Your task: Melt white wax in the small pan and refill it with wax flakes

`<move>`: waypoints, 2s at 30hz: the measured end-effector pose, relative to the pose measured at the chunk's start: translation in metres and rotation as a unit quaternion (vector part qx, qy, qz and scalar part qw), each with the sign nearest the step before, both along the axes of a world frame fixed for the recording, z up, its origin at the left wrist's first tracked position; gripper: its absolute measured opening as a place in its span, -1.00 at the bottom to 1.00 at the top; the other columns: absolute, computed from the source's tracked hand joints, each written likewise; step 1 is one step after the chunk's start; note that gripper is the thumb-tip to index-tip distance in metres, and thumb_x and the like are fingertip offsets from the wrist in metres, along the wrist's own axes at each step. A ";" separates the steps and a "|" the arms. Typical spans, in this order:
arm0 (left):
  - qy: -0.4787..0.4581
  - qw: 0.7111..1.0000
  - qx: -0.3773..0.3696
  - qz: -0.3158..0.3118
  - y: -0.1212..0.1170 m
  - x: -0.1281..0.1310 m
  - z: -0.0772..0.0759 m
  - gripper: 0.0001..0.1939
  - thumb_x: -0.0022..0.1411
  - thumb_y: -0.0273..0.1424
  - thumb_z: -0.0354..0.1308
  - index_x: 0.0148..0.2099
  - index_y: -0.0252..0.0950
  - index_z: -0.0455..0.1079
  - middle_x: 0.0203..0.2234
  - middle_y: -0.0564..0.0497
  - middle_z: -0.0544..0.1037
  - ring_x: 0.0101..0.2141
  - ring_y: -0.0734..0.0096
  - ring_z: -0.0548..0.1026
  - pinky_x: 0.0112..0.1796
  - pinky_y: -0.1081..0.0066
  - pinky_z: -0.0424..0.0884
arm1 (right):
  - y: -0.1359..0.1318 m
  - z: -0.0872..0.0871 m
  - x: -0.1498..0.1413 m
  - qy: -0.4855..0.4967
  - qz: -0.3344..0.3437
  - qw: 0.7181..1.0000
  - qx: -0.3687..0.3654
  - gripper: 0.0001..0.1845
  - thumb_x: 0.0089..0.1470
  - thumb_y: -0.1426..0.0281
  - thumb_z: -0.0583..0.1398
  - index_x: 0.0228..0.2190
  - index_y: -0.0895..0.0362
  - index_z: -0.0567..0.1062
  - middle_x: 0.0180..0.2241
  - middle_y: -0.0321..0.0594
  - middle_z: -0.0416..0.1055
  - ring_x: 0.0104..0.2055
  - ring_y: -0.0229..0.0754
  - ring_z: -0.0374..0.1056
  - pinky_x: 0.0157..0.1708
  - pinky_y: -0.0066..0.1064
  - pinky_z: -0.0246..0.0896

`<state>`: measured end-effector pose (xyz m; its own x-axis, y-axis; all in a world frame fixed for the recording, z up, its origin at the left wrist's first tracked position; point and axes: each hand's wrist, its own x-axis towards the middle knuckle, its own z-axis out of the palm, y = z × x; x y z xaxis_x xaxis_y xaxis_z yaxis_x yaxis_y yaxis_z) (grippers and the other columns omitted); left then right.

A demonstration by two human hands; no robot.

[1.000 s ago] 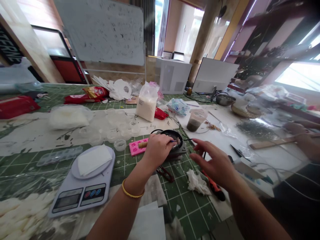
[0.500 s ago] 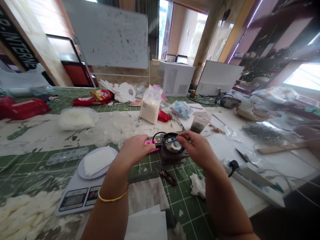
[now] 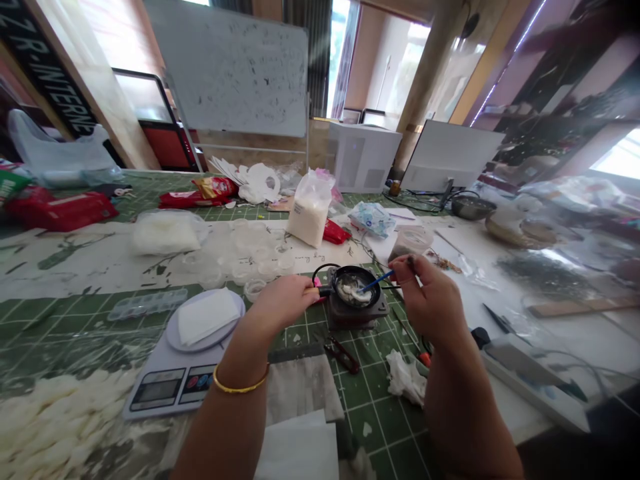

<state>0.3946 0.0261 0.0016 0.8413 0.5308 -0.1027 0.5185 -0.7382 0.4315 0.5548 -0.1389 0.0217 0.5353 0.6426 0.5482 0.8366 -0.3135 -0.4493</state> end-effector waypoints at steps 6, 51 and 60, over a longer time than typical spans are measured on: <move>0.008 1.000 0.010 0.012 0.000 0.002 0.000 -0.71 0.13 -0.19 -0.08 -0.43 -0.25 0.33 -0.48 0.02 0.47 -0.46 0.38 0.35 -0.54 0.44 0.04 | 0.004 -0.001 -0.001 -0.007 0.028 0.999 -0.034 -0.75 0.15 0.25 -0.01 -0.41 0.09 0.39 -0.48 -0.26 0.46 -0.41 -0.20 0.33 -0.34 -0.41 0.11; 0.033 0.999 0.021 0.006 -0.004 0.002 0.006 -0.77 0.14 -0.24 -0.05 -0.40 -0.26 0.32 -0.45 0.00 0.47 -0.45 0.37 0.38 -0.53 0.43 0.07 | 0.000 0.002 -0.006 -0.012 0.071 0.996 -0.058 -0.75 0.15 0.28 0.00 -0.38 0.08 0.42 -0.43 -0.26 0.47 -0.34 -0.19 0.34 -0.30 -0.39 0.09; 0.028 0.999 0.015 0.000 -0.003 0.001 0.004 -0.74 0.15 -0.22 -0.08 -0.43 -0.26 0.31 -0.48 0.01 0.46 -0.48 0.38 0.34 -0.53 0.44 0.07 | 0.004 0.000 -0.003 -0.008 0.062 0.996 -0.057 -0.76 0.15 0.28 0.00 -0.38 0.09 0.41 -0.43 -0.27 0.47 -0.35 -0.20 0.33 -0.30 -0.41 0.08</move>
<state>0.3952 0.0230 0.0061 0.8341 0.5351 -0.1340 0.5420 -0.7497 0.3797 0.5513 -0.1350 0.0218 0.4407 0.7610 0.4760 0.8783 -0.2561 -0.4038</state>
